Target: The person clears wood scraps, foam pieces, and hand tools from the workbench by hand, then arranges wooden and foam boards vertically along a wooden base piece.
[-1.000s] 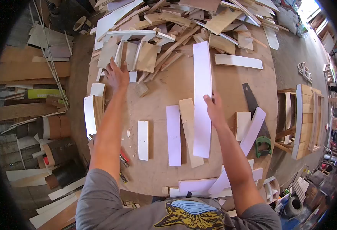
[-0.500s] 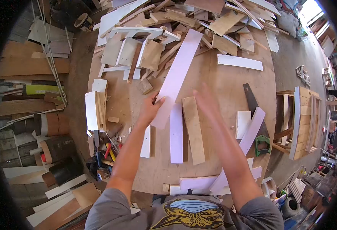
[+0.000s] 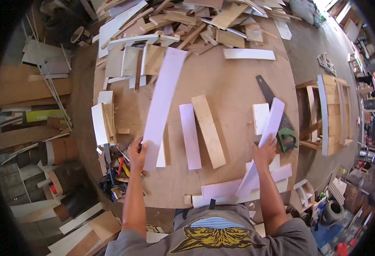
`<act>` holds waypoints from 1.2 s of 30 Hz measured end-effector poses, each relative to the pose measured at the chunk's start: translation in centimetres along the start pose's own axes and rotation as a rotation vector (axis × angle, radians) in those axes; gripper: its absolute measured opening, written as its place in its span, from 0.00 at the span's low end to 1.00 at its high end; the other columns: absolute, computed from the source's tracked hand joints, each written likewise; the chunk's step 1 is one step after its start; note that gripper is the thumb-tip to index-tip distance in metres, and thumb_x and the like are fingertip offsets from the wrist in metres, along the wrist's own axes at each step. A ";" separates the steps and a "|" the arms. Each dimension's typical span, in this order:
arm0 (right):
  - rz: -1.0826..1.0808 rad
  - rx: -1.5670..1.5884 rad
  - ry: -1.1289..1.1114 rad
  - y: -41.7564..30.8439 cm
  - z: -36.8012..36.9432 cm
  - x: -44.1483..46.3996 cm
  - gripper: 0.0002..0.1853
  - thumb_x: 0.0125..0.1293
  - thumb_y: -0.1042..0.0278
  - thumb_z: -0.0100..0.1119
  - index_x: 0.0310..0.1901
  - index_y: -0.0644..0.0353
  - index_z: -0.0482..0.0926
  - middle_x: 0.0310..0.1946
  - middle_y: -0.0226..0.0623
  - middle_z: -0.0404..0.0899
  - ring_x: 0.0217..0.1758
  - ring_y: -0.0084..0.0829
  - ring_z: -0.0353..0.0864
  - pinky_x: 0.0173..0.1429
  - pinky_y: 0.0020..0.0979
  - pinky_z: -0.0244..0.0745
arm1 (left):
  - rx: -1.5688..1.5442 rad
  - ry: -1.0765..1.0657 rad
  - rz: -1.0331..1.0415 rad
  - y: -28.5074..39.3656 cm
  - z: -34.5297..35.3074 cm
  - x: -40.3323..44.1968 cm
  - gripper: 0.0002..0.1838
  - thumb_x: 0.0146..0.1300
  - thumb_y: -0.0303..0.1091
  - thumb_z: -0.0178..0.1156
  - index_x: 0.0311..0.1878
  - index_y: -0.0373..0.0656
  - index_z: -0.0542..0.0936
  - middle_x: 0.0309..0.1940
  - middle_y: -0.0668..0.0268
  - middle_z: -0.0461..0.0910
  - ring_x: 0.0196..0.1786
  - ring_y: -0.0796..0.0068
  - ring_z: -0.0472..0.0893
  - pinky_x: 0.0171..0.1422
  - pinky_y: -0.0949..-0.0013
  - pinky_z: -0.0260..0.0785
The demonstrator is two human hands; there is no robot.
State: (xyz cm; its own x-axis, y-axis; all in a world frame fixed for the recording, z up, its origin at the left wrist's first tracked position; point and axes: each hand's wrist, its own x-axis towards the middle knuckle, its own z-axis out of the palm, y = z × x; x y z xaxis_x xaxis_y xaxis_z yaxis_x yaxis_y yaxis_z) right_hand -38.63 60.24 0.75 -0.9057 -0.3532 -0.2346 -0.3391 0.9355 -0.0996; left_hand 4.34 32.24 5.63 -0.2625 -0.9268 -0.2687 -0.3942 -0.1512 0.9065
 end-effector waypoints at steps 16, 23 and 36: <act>-0.397 0.242 -0.007 -8.5 -0.8 -3.3 0.47 0.65 0.52 0.73 0.83 0.46 0.60 0.73 0.63 0.65 0.75 0.62 0.68 0.74 0.54 0.71 | 0.032 0.113 -0.144 -2.3 9.6 -13.5 0.24 0.75 0.49 0.67 0.54 0.33 0.82 0.40 0.65 0.83 0.41 0.77 0.77 0.46 0.67 0.73; -0.490 0.192 0.021 -13.0 2.8 0.3 0.39 0.69 0.47 0.69 0.78 0.48 0.68 0.69 0.59 0.71 0.68 0.57 0.77 0.69 0.53 0.75 | -0.021 0.052 -0.068 -4.3 15.1 -17.2 0.24 0.75 0.45 0.69 0.58 0.31 0.81 0.47 0.57 0.86 0.47 0.72 0.83 0.53 0.65 0.77; -0.349 0.750 -0.278 -5.0 2.1 -14.4 0.57 0.59 0.45 0.77 0.78 0.72 0.57 0.70 0.66 0.69 0.74 0.62 0.70 0.76 0.51 0.68 | -0.007 0.011 0.191 -3.9 26.5 -21.3 0.27 0.81 0.40 0.56 0.75 0.33 0.71 0.53 0.39 0.84 0.49 0.46 0.86 0.56 0.56 0.77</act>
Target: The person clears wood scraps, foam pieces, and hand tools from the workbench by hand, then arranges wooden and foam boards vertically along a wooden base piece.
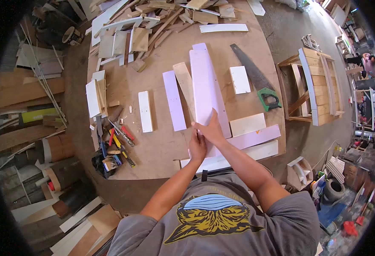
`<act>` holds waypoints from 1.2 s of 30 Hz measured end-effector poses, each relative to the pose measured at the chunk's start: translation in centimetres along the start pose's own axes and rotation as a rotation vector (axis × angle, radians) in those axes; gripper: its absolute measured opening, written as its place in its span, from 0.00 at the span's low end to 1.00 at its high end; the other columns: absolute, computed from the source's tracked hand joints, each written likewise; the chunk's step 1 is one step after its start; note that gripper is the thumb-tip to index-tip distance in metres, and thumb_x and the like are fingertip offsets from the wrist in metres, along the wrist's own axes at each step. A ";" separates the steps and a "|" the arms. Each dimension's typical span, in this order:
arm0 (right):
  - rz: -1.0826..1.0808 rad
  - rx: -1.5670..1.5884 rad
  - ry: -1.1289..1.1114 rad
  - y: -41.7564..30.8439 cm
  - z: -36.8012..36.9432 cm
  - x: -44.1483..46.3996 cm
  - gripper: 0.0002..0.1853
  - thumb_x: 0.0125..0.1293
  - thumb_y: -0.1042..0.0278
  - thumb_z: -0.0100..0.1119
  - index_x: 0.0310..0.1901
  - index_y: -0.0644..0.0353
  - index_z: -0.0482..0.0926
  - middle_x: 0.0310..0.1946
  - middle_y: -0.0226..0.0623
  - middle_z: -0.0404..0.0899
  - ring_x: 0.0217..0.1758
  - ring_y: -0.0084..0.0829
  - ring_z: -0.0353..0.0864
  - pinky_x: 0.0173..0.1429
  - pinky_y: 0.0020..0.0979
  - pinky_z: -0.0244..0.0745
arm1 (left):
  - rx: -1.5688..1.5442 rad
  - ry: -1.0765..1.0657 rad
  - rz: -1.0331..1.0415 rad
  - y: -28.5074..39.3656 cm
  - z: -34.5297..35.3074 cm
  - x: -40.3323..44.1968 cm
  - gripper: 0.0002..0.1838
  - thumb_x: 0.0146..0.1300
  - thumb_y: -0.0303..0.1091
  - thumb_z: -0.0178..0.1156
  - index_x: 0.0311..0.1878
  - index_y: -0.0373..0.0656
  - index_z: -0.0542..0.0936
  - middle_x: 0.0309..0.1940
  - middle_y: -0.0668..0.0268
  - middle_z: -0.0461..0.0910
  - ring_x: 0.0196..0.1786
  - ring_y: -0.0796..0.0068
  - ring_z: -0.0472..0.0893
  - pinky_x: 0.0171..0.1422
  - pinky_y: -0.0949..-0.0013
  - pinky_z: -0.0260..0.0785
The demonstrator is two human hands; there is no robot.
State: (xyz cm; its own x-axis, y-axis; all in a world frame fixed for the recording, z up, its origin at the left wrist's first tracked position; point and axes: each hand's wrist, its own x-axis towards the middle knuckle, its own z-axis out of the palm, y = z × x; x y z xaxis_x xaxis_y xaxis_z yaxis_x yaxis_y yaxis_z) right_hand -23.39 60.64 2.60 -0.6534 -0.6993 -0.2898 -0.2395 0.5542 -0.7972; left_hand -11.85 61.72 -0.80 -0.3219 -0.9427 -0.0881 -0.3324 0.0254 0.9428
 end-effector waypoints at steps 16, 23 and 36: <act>0.010 -0.568 -0.052 1.0 -5.7 8.0 0.61 0.55 0.43 0.79 0.79 0.71 0.55 0.66 0.60 0.75 0.70 0.58 0.74 0.73 0.52 0.72 | 0.928 -0.239 0.538 -2.7 -1.4 6.2 0.33 0.62 0.44 0.73 0.72 0.70 0.79 0.82 0.57 0.63 0.83 0.39 0.59 0.80 0.34 0.60; 0.058 -0.623 -0.094 0.4 -4.2 7.6 0.63 0.57 0.48 0.78 0.82 0.70 0.47 0.68 0.61 0.72 0.71 0.58 0.74 0.72 0.53 0.75 | 1.164 -0.228 0.601 -4.5 -2.2 8.3 0.34 0.64 0.48 0.71 0.74 0.85 0.75 0.83 0.63 0.63 0.84 0.43 0.60 0.77 0.26 0.59; 0.105 -0.658 -0.076 -0.1 -1.9 8.5 0.64 0.59 0.48 0.76 0.83 0.72 0.42 0.68 0.57 0.72 0.68 0.52 0.77 0.68 0.48 0.79 | 1.183 -0.323 0.456 -5.0 -8.1 11.9 0.34 0.69 0.54 0.66 0.77 0.87 0.69 0.84 0.65 0.62 0.84 0.55 0.62 0.76 0.34 0.61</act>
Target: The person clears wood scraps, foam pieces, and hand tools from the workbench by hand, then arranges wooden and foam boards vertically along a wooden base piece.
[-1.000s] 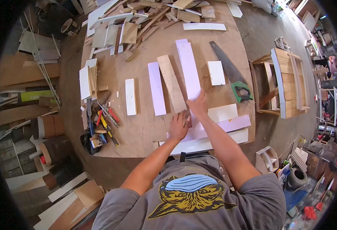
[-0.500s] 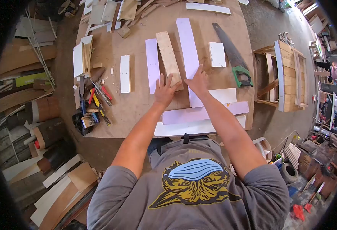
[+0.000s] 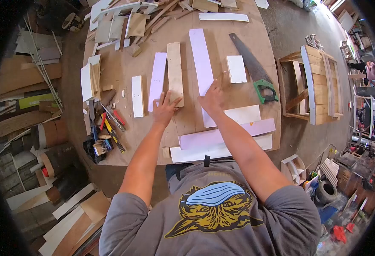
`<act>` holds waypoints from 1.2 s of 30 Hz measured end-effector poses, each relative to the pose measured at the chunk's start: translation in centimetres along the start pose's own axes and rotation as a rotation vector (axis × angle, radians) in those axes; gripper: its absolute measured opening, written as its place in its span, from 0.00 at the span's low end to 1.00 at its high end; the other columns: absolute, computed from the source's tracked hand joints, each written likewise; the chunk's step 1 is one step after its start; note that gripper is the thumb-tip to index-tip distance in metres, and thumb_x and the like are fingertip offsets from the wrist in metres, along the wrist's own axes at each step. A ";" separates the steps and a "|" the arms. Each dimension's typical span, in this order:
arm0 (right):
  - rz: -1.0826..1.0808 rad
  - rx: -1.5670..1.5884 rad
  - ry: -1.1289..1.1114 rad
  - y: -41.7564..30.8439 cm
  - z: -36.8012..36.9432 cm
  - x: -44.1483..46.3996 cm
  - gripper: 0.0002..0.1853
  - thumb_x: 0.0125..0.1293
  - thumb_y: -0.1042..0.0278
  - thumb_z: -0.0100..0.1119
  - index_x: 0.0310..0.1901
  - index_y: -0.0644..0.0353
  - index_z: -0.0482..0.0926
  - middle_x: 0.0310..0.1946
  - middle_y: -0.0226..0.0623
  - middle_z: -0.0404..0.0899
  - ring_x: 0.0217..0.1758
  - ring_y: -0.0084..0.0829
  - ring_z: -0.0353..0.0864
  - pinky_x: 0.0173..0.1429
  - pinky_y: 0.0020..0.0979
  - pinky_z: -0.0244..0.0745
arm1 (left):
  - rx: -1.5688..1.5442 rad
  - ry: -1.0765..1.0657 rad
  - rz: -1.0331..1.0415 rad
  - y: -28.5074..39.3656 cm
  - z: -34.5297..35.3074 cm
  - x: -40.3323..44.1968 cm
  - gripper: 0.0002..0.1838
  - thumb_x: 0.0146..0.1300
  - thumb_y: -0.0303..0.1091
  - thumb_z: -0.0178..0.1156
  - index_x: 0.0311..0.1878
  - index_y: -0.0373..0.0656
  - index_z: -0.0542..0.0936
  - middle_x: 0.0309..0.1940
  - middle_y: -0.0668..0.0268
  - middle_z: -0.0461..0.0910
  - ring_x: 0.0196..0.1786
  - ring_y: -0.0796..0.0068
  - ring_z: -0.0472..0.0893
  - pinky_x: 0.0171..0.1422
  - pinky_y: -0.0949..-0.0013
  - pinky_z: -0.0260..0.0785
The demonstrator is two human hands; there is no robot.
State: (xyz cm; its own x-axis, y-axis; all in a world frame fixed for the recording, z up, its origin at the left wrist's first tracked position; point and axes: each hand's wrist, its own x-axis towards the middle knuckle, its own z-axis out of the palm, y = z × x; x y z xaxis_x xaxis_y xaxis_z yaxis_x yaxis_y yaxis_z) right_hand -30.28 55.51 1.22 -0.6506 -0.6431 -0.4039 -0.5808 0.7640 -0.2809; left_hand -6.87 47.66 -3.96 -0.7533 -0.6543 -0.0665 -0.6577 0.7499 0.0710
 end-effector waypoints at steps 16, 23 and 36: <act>-0.062 0.288 0.169 3.9 -1.0 1.3 0.59 0.60 0.50 0.74 0.86 0.57 0.47 0.62 0.66 0.72 0.64 0.63 0.76 0.69 0.55 0.75 | -0.261 0.111 -0.219 5.7 -0.6 1.1 0.41 0.69 0.70 0.60 0.77 0.56 0.74 0.78 0.49 0.64 0.78 0.43 0.65 0.78 0.40 0.61; -0.022 0.172 0.216 6.1 0.6 1.9 0.52 0.63 0.48 0.73 0.85 0.40 0.55 0.60 0.63 0.73 0.64 0.62 0.74 0.66 0.60 0.74 | -0.373 -0.182 0.011 12.4 -3.8 1.3 0.51 0.63 0.69 0.67 0.82 0.51 0.65 0.85 0.46 0.53 0.84 0.35 0.56 0.85 0.37 0.50; -0.078 0.029 0.225 1.3 3.8 -0.3 0.52 0.66 0.44 0.70 0.86 0.44 0.51 0.62 0.56 0.72 0.65 0.56 0.74 0.62 0.53 0.80 | -0.171 0.166 -0.309 6.4 0.4 1.7 0.36 0.74 0.52 0.61 0.83 0.57 0.67 0.87 0.53 0.51 0.86 0.37 0.52 0.84 0.33 0.51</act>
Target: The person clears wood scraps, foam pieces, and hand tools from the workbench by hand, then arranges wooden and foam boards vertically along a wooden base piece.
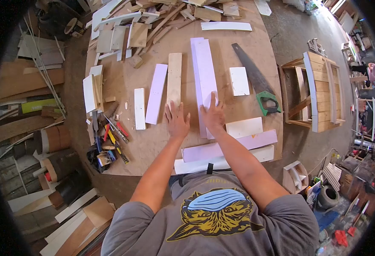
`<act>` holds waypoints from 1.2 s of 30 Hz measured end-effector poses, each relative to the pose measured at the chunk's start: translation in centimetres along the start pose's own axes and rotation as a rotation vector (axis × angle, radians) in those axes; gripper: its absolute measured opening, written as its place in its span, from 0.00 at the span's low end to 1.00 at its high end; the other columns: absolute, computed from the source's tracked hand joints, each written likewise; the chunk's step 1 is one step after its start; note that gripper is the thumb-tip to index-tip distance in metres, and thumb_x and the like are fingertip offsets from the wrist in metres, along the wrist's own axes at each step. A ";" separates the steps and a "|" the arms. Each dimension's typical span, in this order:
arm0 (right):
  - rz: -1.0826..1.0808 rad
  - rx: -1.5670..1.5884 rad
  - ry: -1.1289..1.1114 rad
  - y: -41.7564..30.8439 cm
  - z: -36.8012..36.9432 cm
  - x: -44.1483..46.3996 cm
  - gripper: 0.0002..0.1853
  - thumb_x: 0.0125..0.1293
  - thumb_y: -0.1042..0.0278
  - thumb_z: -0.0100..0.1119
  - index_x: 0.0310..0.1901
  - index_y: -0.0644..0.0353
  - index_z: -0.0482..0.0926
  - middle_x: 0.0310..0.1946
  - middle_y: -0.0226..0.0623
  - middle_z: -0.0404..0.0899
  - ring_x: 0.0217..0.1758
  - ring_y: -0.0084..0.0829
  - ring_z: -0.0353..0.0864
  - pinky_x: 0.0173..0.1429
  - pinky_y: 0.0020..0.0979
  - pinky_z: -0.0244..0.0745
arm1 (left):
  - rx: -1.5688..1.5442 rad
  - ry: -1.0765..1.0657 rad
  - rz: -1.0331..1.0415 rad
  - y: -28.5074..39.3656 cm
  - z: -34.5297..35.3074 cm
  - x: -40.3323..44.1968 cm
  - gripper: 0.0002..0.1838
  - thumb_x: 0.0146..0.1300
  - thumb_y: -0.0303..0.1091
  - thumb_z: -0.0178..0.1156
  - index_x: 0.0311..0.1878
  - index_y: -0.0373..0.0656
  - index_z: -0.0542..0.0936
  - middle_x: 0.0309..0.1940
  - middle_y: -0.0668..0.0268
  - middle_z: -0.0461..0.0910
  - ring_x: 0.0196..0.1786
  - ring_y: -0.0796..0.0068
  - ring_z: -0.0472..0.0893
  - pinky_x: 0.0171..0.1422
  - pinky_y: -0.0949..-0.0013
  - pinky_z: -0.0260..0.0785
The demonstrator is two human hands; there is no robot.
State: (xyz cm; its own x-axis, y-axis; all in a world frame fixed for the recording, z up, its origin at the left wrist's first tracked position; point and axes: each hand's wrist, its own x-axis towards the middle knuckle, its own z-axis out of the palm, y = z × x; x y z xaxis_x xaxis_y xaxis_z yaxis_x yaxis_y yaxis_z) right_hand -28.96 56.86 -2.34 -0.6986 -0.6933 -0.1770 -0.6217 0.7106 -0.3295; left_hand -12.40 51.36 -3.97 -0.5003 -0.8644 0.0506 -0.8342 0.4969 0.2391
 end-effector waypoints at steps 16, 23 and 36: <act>-0.278 0.166 -0.094 2.5 -3.3 -1.3 0.53 0.66 0.39 0.69 0.83 0.54 0.53 0.65 0.57 0.73 0.66 0.59 0.75 0.64 0.58 0.77 | -0.014 0.043 -0.003 0.7 -2.4 -0.4 0.32 0.75 0.56 0.60 0.76 0.53 0.74 0.80 0.47 0.61 0.75 0.37 0.67 0.76 0.38 0.64; -0.946 -0.089 -0.461 14.5 -9.7 -8.8 0.44 0.52 0.37 0.78 0.65 0.58 0.78 0.60 0.43 0.77 0.68 0.45 0.73 0.75 0.48 0.66 | -0.248 -0.210 -0.053 8.6 -2.6 -1.4 0.59 0.61 0.65 0.71 0.83 0.40 0.54 0.69 0.42 0.68 0.67 0.36 0.74 0.69 0.39 0.70; -0.920 -0.190 -0.352 15.4 -8.4 -10.5 0.43 0.45 0.44 0.82 0.61 0.58 0.77 0.53 0.39 0.80 0.61 0.40 0.78 0.65 0.40 0.74 | -0.287 -0.572 -0.243 10.7 -5.3 2.5 0.65 0.61 0.65 0.71 0.87 0.44 0.41 0.76 0.30 0.63 0.68 0.32 0.78 0.67 0.42 0.76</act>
State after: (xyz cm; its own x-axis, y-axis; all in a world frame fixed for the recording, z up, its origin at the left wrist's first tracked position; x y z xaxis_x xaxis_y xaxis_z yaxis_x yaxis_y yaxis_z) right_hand -34.16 76.04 2.22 0.2077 -0.9569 -0.2029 -0.9352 -0.1335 -0.3279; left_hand -21.31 54.10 3.88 -0.4163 -0.7329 -0.5381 -0.8832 0.1854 0.4308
